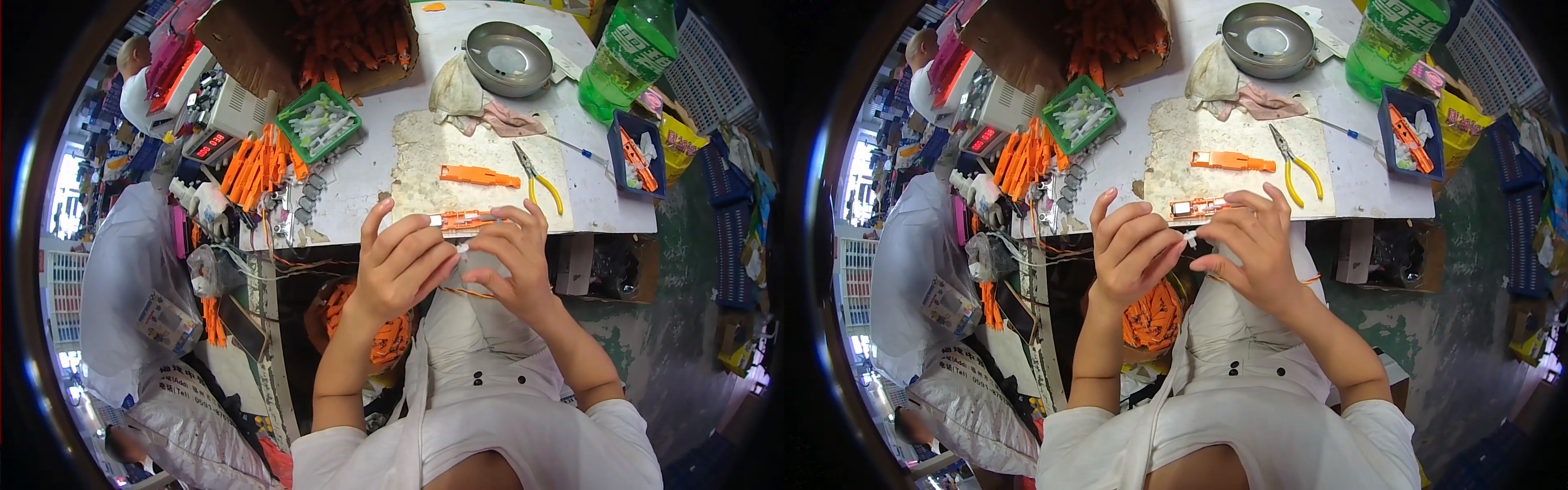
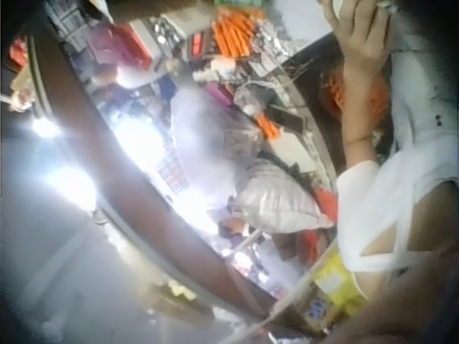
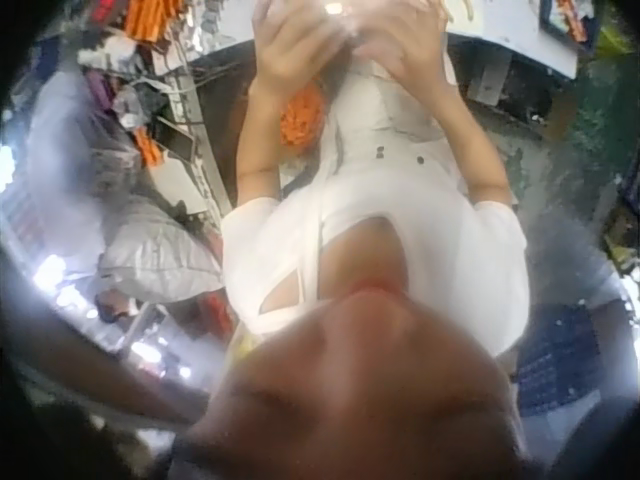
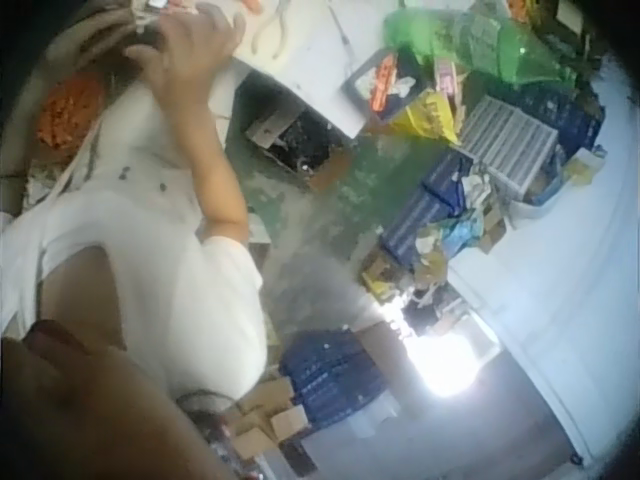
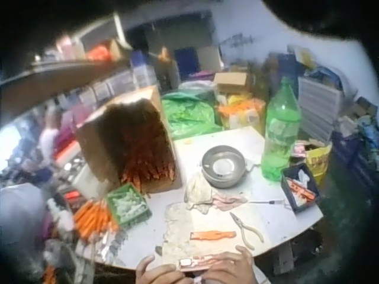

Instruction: The person assembles small orange plastic components by inserting wires and small metal parts. They use a screwdriver to tighten screws and pliers to manipulate the wires. The person works at a cluttered table with various tools and components.

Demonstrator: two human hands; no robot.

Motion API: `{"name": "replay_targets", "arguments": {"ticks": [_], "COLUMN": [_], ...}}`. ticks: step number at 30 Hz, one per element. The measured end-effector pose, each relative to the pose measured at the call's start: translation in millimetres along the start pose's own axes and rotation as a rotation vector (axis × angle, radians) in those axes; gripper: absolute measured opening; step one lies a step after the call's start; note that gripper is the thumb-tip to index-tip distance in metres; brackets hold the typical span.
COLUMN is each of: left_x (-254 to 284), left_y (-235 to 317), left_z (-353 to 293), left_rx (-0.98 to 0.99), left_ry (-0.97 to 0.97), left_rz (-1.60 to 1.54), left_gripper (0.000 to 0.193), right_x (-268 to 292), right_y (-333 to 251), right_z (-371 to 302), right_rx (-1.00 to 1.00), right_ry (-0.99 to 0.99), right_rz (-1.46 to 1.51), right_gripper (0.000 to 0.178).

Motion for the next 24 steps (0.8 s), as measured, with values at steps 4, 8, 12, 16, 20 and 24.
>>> {"name": "replay_targets", "arguments": {"ticks": [4, 8, 12, 16, 20, 24], "left_x": [4.1, 5.0, 5.1, 4.1, 1.7, -2.2], "left_y": [6.7, 10.6, 13.2, 14.9, 15.1, 13.9], "left_z": [-3.9, -4.7, -7.2, -7.6, -7.3, -8.2], "left_rx": [0.022, 0.017, -0.025, -0.049, -0.021, 0.040], "left_ry": [0.022, 0.040, 0.065, 0.086, 0.071, 0.019], "left_rz": [-0.032, -0.037, 0.011, 0.029, 0.004, -0.067], "left_gripper": [0.015, 0.016, 0.021, 0.020, 0.020, 0.020], "right_x": [6.1, 8.4, 11.1, 10.9, 9.9, 12.3], "right_y": [-13.6, -17.7, -20.1, -18.0, -17.3, -18.5], "right_z": [2.2, 0.5, 1.5, -0.5, -3.4, 1.1], "right_rx": [-0.003, -0.049, -0.152, -0.241, -0.338, -0.287], "right_ry": [0.037, 0.050, 0.024, -0.008, 0.033, 0.078], "right_rz": [0.001, 0.047, 0.192, 0.308, 0.407, 0.370], "right_gripper": [0.026, 0.018, 0.015, 0.016, 0.021, 0.031]}}
Point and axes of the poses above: each hand's wrist, its own z-axis towards the middle knuckle, its own x-axis out of the back of the hand, y = z × x, the point moved 2 cm from there along z, towards the middle knuckle, and after that the axes turned 11 degrees about x, right-handed, at the moved point
